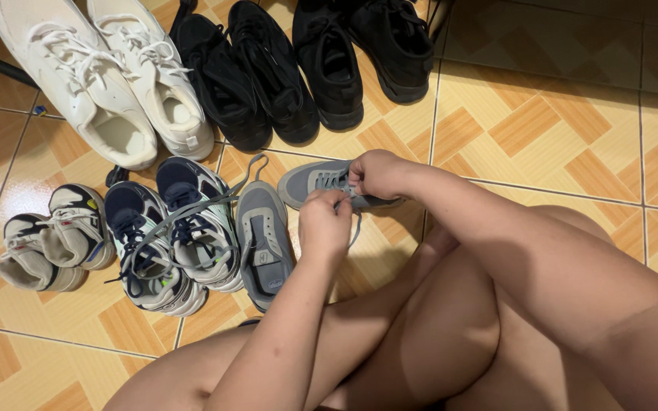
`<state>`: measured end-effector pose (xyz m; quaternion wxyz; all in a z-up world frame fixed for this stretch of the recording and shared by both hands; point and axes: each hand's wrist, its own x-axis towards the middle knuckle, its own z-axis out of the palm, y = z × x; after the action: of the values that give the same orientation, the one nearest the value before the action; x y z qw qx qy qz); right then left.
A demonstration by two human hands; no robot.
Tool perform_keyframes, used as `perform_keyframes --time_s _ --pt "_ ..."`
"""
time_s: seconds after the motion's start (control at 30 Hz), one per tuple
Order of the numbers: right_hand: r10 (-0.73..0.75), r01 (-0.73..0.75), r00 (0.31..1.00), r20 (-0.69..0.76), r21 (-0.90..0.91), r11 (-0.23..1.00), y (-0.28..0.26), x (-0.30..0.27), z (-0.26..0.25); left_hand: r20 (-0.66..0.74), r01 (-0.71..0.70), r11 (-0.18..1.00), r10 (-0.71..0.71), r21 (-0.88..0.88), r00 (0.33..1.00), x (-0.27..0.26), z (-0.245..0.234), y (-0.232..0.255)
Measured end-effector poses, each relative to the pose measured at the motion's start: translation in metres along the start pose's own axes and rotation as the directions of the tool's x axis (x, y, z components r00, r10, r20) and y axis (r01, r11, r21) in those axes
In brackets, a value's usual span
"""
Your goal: The person sits on the floor and repeatedly removes and reinserts the laces of a single grey sneaker. They pull the laces out, thread them back through the eyelets, and tie a knot, repeating this cycle multiple times on the same shoe.
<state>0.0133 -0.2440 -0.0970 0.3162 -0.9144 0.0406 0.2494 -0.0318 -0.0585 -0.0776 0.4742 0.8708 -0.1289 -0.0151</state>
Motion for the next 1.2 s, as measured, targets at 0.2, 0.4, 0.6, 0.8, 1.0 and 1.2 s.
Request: perform_keyframes --time_s 0.2,0.4,0.6,0.8,1.0,1.2 --pt "0.007 -0.007 1.000 0.008 0.010 1.000 -0.004 -0.003 -0.001 0.002 0.048 0.993 -0.048 0.106 0.999 0.002 -0.004 0.006" --pt "0.017 -0.018 1.000 0.020 0.043 0.999 -0.009 -0.009 -0.004 0.049 -0.048 0.982 0.039 0.184 0.998 0.005 0.002 0.007" --pt "0.017 -0.014 1.000 -0.025 0.089 0.996 -0.008 -0.008 0.001 0.096 -0.196 0.929 0.175 0.314 0.980 0.003 0.016 -0.001" --pt "-0.070 0.073 0.988 -0.135 0.017 0.997 -0.011 -0.008 0.004 0.085 -0.184 0.924 0.165 0.335 0.983 0.003 0.017 -0.002" --pt "-0.063 0.040 0.985 -0.162 -0.142 0.989 -0.027 -0.028 -0.008 0.077 -0.002 0.985 -0.012 0.174 0.997 0.006 0.004 0.011" --pt "-0.153 0.007 0.925 -0.348 -0.386 0.922 -0.037 -0.048 -0.018 0.154 0.127 0.990 -0.136 0.063 0.979 0.011 -0.018 0.026"
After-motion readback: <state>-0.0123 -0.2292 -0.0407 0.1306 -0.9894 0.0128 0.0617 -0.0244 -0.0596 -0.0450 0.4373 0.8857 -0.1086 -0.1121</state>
